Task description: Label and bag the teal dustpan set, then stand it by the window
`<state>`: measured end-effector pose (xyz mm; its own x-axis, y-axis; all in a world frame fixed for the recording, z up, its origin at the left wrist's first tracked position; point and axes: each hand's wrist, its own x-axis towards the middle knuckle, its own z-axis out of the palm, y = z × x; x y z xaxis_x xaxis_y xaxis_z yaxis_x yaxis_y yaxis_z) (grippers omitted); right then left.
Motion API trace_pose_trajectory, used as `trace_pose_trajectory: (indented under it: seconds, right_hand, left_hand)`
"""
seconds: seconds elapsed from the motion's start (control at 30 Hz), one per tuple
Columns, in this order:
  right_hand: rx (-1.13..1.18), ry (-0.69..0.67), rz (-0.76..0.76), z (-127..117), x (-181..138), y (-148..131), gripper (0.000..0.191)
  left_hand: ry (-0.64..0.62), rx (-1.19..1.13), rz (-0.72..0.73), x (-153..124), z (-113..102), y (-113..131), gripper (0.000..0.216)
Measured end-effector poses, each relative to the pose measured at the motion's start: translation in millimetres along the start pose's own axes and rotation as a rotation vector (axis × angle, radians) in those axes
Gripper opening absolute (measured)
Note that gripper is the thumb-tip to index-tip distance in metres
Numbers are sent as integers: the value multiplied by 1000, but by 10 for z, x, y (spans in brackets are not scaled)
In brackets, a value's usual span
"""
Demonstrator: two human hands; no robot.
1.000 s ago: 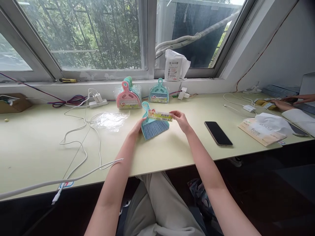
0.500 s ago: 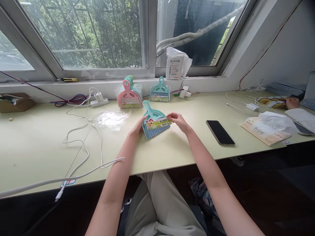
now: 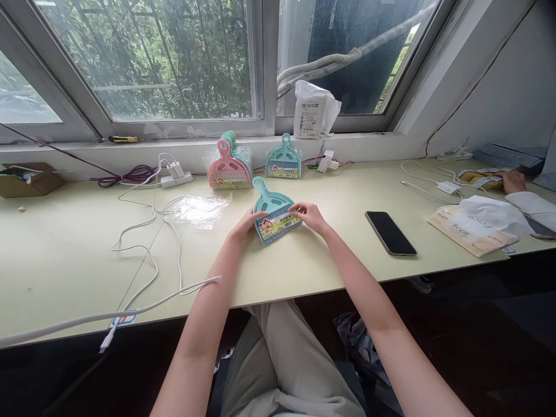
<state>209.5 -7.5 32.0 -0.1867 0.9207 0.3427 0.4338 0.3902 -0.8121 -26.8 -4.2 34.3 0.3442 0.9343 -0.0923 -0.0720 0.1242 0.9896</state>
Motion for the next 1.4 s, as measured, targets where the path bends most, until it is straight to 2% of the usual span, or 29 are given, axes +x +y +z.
trace_pose_trajectory:
  seconds: [0.17,0.47,0.83,1.07,1.4]
  right_hand:
    - [-142,77,-82,37,13,28,14]
    - [-341,124,-101,51,5,58,13]
    - [-393,144,-115,48,-10,9,16]
    - [-434,191,-144,61,-15,-6,17]
    - [-401,187,-156,49,-5,17,17]
  left_hand:
    - [-36,34,35,-13,26,7,53]
    - [-37,59,45,-24,47,15,49]
    - [-52,61,53,0,40,-16,47]
    - [-23,66,43,8,39,-23,53]
    - [-18,33,49,-22,63,4,54]
